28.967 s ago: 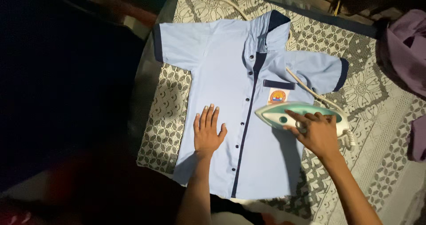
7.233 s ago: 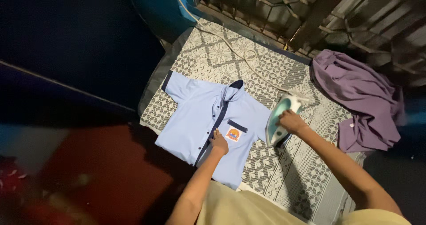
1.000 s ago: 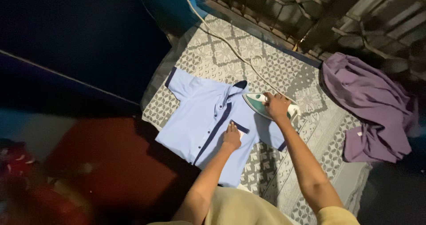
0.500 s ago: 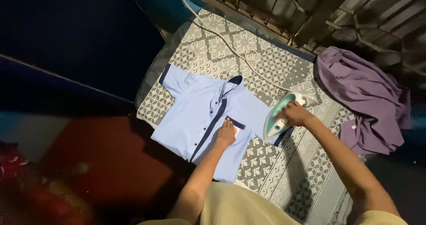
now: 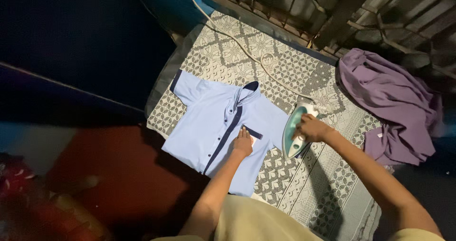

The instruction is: The person irons a light blue short-sleeved shirt laid on a patterned cloth. They smooth the fabric, iron the front and sleeves, then button the shirt and iron again to finish.

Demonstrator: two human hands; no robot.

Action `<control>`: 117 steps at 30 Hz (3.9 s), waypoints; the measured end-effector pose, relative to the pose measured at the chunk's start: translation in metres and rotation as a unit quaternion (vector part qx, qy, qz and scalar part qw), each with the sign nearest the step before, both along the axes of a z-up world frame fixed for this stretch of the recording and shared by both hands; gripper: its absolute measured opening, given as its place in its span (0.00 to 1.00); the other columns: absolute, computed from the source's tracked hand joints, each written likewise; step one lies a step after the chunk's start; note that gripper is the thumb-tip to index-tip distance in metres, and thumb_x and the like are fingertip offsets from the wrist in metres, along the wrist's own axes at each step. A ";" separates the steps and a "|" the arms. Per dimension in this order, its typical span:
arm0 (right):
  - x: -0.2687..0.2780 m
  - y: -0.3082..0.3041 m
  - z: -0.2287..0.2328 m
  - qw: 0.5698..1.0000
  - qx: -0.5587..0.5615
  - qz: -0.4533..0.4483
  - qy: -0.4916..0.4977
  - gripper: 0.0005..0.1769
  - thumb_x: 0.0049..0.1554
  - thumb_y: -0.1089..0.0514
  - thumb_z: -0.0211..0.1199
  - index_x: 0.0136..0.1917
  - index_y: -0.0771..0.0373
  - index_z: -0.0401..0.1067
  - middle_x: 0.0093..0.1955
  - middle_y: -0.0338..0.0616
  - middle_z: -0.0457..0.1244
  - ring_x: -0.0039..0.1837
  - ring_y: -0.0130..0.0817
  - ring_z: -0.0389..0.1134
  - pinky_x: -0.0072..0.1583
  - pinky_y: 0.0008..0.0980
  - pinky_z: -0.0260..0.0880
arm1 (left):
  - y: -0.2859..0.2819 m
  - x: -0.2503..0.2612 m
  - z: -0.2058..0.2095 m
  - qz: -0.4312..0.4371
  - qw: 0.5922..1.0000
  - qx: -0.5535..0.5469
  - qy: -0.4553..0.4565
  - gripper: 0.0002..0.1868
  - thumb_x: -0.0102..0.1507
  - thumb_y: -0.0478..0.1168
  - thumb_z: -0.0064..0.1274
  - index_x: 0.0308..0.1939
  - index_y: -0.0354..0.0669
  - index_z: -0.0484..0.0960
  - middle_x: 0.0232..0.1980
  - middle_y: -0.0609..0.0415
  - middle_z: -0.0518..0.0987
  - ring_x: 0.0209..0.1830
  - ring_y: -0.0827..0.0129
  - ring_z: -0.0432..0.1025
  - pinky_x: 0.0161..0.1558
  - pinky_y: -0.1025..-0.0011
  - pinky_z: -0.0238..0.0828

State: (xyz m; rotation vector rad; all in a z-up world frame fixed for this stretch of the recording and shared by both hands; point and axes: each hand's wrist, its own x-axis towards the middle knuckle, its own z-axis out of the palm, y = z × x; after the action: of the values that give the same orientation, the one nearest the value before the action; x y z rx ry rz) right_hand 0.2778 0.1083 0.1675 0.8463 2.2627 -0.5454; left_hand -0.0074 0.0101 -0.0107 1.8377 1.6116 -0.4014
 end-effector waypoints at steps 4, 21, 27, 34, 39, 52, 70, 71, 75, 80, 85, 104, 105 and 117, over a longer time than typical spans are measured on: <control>0.009 0.009 -0.011 1.000 0.013 -0.007 0.012 0.24 0.53 0.50 0.68 0.60 0.23 0.75 0.64 0.27 0.66 0.75 0.36 0.57 0.82 0.42 0.39 | 0.000 -0.002 -0.002 -0.007 1.000 0.022 -0.004 0.38 0.68 0.43 0.39 0.78 0.27 0.48 0.84 0.35 0.39 0.84 0.47 0.38 0.75 0.55 0.48; 0.013 0.037 -0.047 0.966 0.107 -0.211 0.105 0.30 0.49 0.43 0.72 0.65 0.22 0.73 0.67 0.31 0.66 0.71 0.40 0.57 0.72 0.51 0.52 | -0.006 0.002 -0.008 0.003 0.999 0.043 -0.009 0.37 0.68 0.42 0.38 0.77 0.25 0.49 0.83 0.33 0.41 0.84 0.45 0.37 0.76 0.54 0.45; -0.019 0.026 -0.061 0.971 0.089 -0.196 0.105 0.28 0.51 0.40 0.69 0.66 0.24 0.72 0.56 0.34 0.69 0.67 0.39 0.60 0.68 0.52 0.52 | -0.006 0.000 -0.006 0.003 0.999 0.037 -0.012 0.38 0.66 0.41 0.41 0.77 0.26 0.49 0.83 0.33 0.41 0.84 0.44 0.38 0.77 0.55 0.45; -0.043 0.042 -0.088 0.902 0.221 -0.346 0.134 0.28 0.54 0.42 0.69 0.68 0.30 0.73 0.55 0.38 0.68 0.65 0.45 0.62 0.69 0.59 0.51 | -0.009 0.000 -0.012 0.018 0.998 0.050 -0.030 0.38 0.66 0.40 0.41 0.77 0.26 0.50 0.83 0.33 0.42 0.84 0.46 0.39 0.75 0.53 0.47; -0.052 0.051 -0.081 0.929 0.205 -0.264 0.159 0.30 0.50 0.42 0.71 0.67 0.30 0.72 0.55 0.39 0.68 0.64 0.47 0.62 0.66 0.70 0.45 | -0.006 0.000 -0.007 0.006 1.000 0.025 -0.011 0.40 0.64 0.39 0.42 0.77 0.26 0.49 0.83 0.34 0.41 0.84 0.47 0.38 0.75 0.54 0.48; -0.082 0.066 -0.096 0.904 0.220 -0.337 0.145 0.28 0.52 0.40 0.69 0.67 0.28 0.73 0.55 0.41 0.69 0.62 0.48 0.64 0.66 0.66 0.50 | -0.008 -0.003 -0.013 -0.005 0.999 0.046 -0.014 0.41 0.62 0.41 0.47 0.76 0.25 0.52 0.82 0.33 0.44 0.83 0.46 0.41 0.76 0.56 0.48; 0.036 0.035 -0.042 0.977 0.104 -0.170 0.071 0.32 0.46 0.52 0.73 0.62 0.25 0.75 0.58 0.33 0.69 0.68 0.39 0.63 0.70 0.44 0.59 | -0.003 -0.004 -0.007 -0.001 0.999 0.029 -0.019 0.41 0.63 0.39 0.45 0.77 0.27 0.50 0.83 0.35 0.43 0.84 0.50 0.40 0.76 0.61 0.47; 0.039 0.036 -0.041 0.969 0.109 -0.203 0.085 0.31 0.46 0.51 0.75 0.62 0.29 0.75 0.60 0.39 0.67 0.68 0.45 0.61 0.68 0.46 0.60 | -0.004 -0.004 -0.007 -0.008 0.999 0.030 -0.013 0.41 0.62 0.38 0.45 0.77 0.26 0.50 0.83 0.34 0.43 0.84 0.49 0.40 0.76 0.61 0.47; 0.045 0.050 -0.033 0.932 0.160 -0.256 0.203 0.32 0.43 0.65 0.72 0.62 0.50 0.77 0.63 0.44 0.67 0.66 0.47 0.65 0.65 0.44 0.68 | -0.003 -0.002 -0.007 -0.005 0.999 0.044 -0.021 0.40 0.63 0.40 0.44 0.76 0.25 0.51 0.82 0.32 0.43 0.83 0.46 0.42 0.75 0.60 0.49; 0.064 0.078 -0.022 0.825 0.206 -0.358 0.386 0.20 0.55 0.67 0.66 0.61 0.63 0.78 0.58 0.50 0.70 0.58 0.44 0.71 0.63 0.43 0.71 | -0.006 0.001 -0.011 -0.021 0.999 0.037 0.013 0.42 0.61 0.40 0.46 0.76 0.24 0.52 0.82 0.31 0.45 0.83 0.45 0.44 0.76 0.62 0.50; 0.096 0.111 -0.066 0.615 0.201 -0.479 0.593 0.19 0.61 0.68 0.62 0.66 0.66 0.75 0.64 0.49 0.68 0.63 0.36 0.70 0.69 0.36 0.70 | -0.009 0.004 -0.013 0.016 0.997 0.076 -0.023 0.39 0.65 0.41 0.43 0.76 0.23 0.52 0.82 0.30 0.45 0.83 0.44 0.42 0.74 0.58 0.50; 0.158 0.078 -0.128 0.465 0.185 -0.591 0.633 0.27 0.61 0.61 0.74 0.71 0.67 0.71 0.60 0.36 0.67 0.59 0.26 0.66 0.63 0.27 0.66 | -0.007 0.003 -0.010 -0.031 0.998 0.037 0.030 0.45 0.61 0.43 0.49 0.77 0.23 0.49 0.82 0.30 0.43 0.84 0.45 0.39 0.76 0.60 0.46; 0.155 0.075 -0.128 0.468 0.193 -0.588 0.631 0.27 0.60 0.61 0.74 0.71 0.67 0.71 0.60 0.36 0.67 0.58 0.26 0.65 0.63 0.27 0.66 | -0.008 0.002 -0.009 -0.031 0.999 0.019 0.028 0.46 0.61 0.44 0.49 0.77 0.24 0.49 0.82 0.31 0.42 0.83 0.46 0.39 0.76 0.61 0.46; 0.047 -0.008 -0.131 0.533 0.254 -0.650 0.479 0.13 0.68 0.53 0.61 0.56 0.66 0.75 0.50 0.45 0.68 0.51 0.32 0.67 0.55 0.33 0.67 | 0.025 -0.087 0.013 0.165 0.937 0.153 -0.266 0.26 0.65 0.45 0.48 0.65 0.36 0.75 0.70 0.39 0.73 0.72 0.51 0.66 0.71 0.64 0.59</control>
State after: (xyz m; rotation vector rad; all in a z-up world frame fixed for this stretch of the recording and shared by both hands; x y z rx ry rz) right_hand 0.3248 0.1000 0.0365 3.2963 2.1125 -1.1876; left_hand -0.0945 0.0353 0.0021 1.6442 1.6010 0.4847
